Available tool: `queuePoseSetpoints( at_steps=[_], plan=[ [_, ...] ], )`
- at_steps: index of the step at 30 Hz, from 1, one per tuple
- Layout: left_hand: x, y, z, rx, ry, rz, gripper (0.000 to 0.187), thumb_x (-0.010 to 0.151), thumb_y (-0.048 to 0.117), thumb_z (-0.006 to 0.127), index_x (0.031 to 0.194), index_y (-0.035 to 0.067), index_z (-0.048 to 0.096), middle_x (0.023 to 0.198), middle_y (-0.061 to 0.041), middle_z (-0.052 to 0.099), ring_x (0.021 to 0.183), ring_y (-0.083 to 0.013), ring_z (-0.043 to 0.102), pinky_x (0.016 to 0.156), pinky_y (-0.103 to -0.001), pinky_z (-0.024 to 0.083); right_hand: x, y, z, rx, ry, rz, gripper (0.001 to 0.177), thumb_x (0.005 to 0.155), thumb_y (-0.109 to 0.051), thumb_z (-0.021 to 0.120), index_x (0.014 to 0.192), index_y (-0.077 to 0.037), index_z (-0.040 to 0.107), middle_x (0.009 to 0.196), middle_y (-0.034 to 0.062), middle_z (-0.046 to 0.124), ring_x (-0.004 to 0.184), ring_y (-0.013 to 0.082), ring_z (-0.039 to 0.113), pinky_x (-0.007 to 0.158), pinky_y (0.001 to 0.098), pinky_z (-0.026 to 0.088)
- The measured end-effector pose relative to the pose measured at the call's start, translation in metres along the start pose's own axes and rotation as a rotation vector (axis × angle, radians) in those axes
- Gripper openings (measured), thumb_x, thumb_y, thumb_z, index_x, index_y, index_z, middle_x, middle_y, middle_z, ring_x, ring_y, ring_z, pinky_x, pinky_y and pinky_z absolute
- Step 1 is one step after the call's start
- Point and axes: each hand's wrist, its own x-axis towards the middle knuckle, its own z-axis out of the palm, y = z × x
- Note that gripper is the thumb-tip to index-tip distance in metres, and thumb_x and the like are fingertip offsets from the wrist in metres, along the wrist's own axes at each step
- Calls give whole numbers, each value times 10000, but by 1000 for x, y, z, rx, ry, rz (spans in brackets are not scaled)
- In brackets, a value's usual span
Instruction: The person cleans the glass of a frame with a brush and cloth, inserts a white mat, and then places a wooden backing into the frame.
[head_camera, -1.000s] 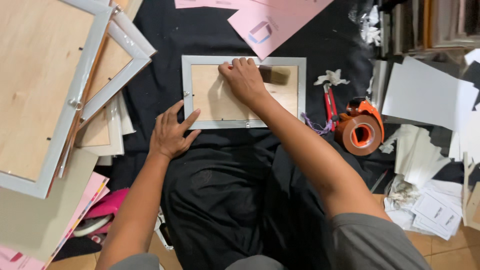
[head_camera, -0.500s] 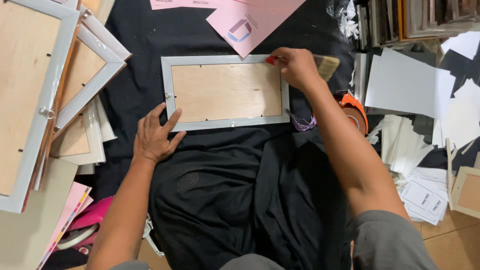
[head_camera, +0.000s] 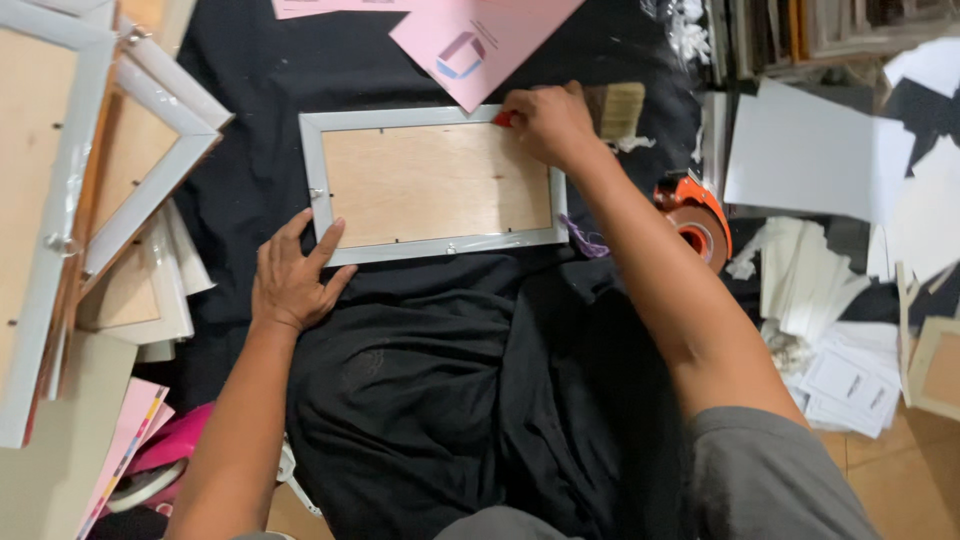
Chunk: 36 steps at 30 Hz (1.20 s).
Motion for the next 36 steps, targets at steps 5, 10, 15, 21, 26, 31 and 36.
queuePoseSetpoints(
  at_steps=[5,10,15,21,26,31,36],
  plan=[
    [-1,0,3,-6,15,1,672,997,517,672,1602,316,458,1565,-162,449,1326,-380,562,954,-549,496,-14,-2,19,-250,186,-162,293,812,-409,825,1017,-244,697,843,80,619,786,319,587,749,486,348],
    [-3,1,2,15,24,-3,679,987,515,690,1596,312,470,1559,-157,451,1303,-371,576,939,-528,499,-35,-20,26,-546,400,-277,237,808,-121,684,1038,-146,636,842,84,654,754,271,608,718,418,409],
    [-1,0,6,-10,33,-25,686,977,518,686,1598,334,458,1554,-151,451,1300,-380,568,951,-545,493,-41,-28,-10,-307,241,-103,304,916,-99,712,1172,-258,674,878,40,670,759,217,634,732,360,453],
    [0,2,0,19,0,-7,679,991,518,661,1605,327,446,1556,-149,439,1304,-374,565,939,-537,497,-102,-36,-57,592,518,451,58,958,-191,618,920,-147,623,765,-18,686,606,111,656,616,318,507],
    [2,1,5,48,111,-10,631,963,609,586,1530,334,546,1438,-105,498,1235,-315,589,920,-427,451,-138,-5,19,477,232,742,245,869,-355,744,1065,-209,766,882,84,746,944,368,724,786,501,540],
    [4,3,4,62,112,1,628,965,618,576,1522,329,553,1445,-103,497,1245,-312,588,921,-427,456,-128,8,37,410,137,796,242,841,-410,737,1047,-290,782,917,39,757,994,331,725,847,484,563],
    [2,2,2,66,100,-2,628,979,615,558,1545,343,526,1444,-97,491,1245,-302,585,920,-413,447,-126,-7,31,390,99,783,261,861,-359,726,1064,-205,783,932,94,765,1003,385,722,856,523,570]
  ],
)
